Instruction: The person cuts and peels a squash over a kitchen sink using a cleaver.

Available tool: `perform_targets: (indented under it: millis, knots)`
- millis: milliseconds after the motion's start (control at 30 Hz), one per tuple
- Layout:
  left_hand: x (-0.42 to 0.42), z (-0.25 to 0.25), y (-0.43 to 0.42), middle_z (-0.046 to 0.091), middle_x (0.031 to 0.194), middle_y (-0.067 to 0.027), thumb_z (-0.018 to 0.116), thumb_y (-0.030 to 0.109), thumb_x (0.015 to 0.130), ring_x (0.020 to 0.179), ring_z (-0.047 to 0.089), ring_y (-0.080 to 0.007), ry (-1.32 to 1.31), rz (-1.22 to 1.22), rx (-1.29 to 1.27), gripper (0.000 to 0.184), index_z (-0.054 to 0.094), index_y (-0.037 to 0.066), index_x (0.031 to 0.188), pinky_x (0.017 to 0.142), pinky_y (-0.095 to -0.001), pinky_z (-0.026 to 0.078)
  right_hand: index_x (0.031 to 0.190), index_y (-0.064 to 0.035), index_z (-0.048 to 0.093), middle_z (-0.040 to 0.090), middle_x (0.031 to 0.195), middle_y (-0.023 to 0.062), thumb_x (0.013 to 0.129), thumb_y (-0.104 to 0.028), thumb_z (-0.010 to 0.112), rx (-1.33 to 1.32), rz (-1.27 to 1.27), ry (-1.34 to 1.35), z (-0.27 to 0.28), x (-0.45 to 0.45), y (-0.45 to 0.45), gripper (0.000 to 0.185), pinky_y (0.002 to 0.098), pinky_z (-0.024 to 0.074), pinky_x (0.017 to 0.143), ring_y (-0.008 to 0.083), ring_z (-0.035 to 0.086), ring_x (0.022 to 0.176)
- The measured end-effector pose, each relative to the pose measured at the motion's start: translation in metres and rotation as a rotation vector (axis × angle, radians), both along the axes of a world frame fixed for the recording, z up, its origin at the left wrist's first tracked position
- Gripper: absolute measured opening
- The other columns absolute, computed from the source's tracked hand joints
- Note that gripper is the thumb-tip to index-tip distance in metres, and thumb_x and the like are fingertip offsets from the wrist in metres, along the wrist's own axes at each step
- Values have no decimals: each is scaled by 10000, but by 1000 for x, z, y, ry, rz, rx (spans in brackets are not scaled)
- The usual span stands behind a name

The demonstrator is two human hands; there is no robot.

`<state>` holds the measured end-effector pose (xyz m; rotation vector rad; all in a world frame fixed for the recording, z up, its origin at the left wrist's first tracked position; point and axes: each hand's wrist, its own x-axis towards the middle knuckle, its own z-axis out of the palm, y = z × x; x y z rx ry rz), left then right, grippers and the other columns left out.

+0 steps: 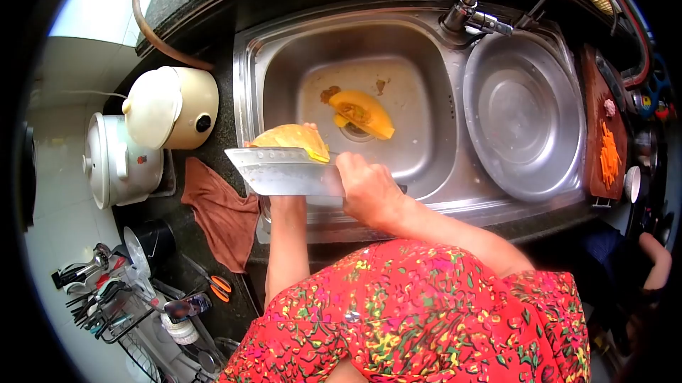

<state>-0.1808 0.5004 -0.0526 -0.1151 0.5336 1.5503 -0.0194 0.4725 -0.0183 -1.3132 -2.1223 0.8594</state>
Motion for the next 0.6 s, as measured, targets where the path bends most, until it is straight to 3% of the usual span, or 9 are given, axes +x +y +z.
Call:
perform_targets:
  millis: [67, 200, 233, 367, 433, 467, 533, 567, 600]
  knots:
    - [5, 5, 4, 547, 994, -243, 484, 547, 763, 923, 544, -394, 70, 63, -31, 623, 521, -28, 998, 862, -492, 430, 892, 12, 386, 520, 780, 226, 648, 122, 514, -11, 10, -18, -4, 2, -1, 297, 471, 458, 597, 428, 554, 740]
    - [2, 15, 8, 558, 1030, -251, 485, 551, 752, 983, 533, -378, 371, 219, 26, 673, 526, -46, 1058, 905, -441, 411, 1100, 58, 371, 544, 876, 253, 638, 129, 499, -47, -58, 111, -3, -2, 0, 486, 465, 466, 634, 430, 559, 755]
    - [4, 24, 10, 563, 1006, -251, 475, 542, 757, 967, 542, -376, 356, 211, 37, 656, 525, -47, 1041, 894, -451, 417, 1185, 69, 344, 550, 904, 262, 644, 127, 494, 1, -91, 177, -2, -3, 1, 564, 463, 466, 641, 436, 558, 754]
    - [0, 27, 13, 568, 950, -191, 516, 516, 753, 911, 567, -332, 247, 108, -60, 594, 521, -21, 1007, 859, -454, 455, 1251, 62, 337, 564, 867, 262, 675, 113, 492, 1, -49, 165, -1, -1, 9, 599, 428, 476, 644, 423, 563, 709]
    - [0, 27, 15, 561, 958, -208, 536, 521, 741, 916, 560, -350, 278, 114, -109, 616, 508, -26, 1025, 854, -463, 454, 1055, 50, 522, 578, 675, 160, 722, 63, 499, -9, -47, 302, 0, 1, 14, 335, 349, 464, 510, 286, 563, 539]
    - [0, 27, 15, 553, 966, -225, 556, 525, 729, 920, 554, -367, 309, 121, -163, 641, 496, -30, 1043, 848, -471, 453, 1055, 50, 522, 578, 675, 160, 722, 63, 499, -15, -48, 300, 5, 6, 14, 335, 349, 464, 510, 286, 563, 539]
    - [-1, 27, 14, 545, 974, -242, 576, 530, 717, 925, 547, -385, 341, 135, -209, 667, 483, -34, 1060, 843, -480, 453, 805, 18, 559, 508, 547, 55, 751, 8, 501, -722, -83, 508, 32, 17, 22, 81, 263, 362, 390, 123, 451, 417]
    - [-1, 27, 13, 538, 978, -256, 594, 537, 696, 924, 541, -403, 265, 60, -228, 695, 475, -38, 1068, 831, -492, 454, 678, 0, 562, 470, 491, 2, 762, -19, 501, -1015, -142, 577, 38, 22, 25, 105, 221, 303, 332, 43, 389, 362]
    - [-2, 26, 12, 530, 982, -269, 612, 545, 675, 924, 535, -420, 190, -16, -246, 724, 468, -41, 1075, 819, -503, 455, 712, 8, 555, 474, 492, 18, 749, 0, 503, -1023, -134, 570, 36, 26, 28, 65, 230, 309, 330, 62, 390, 354]
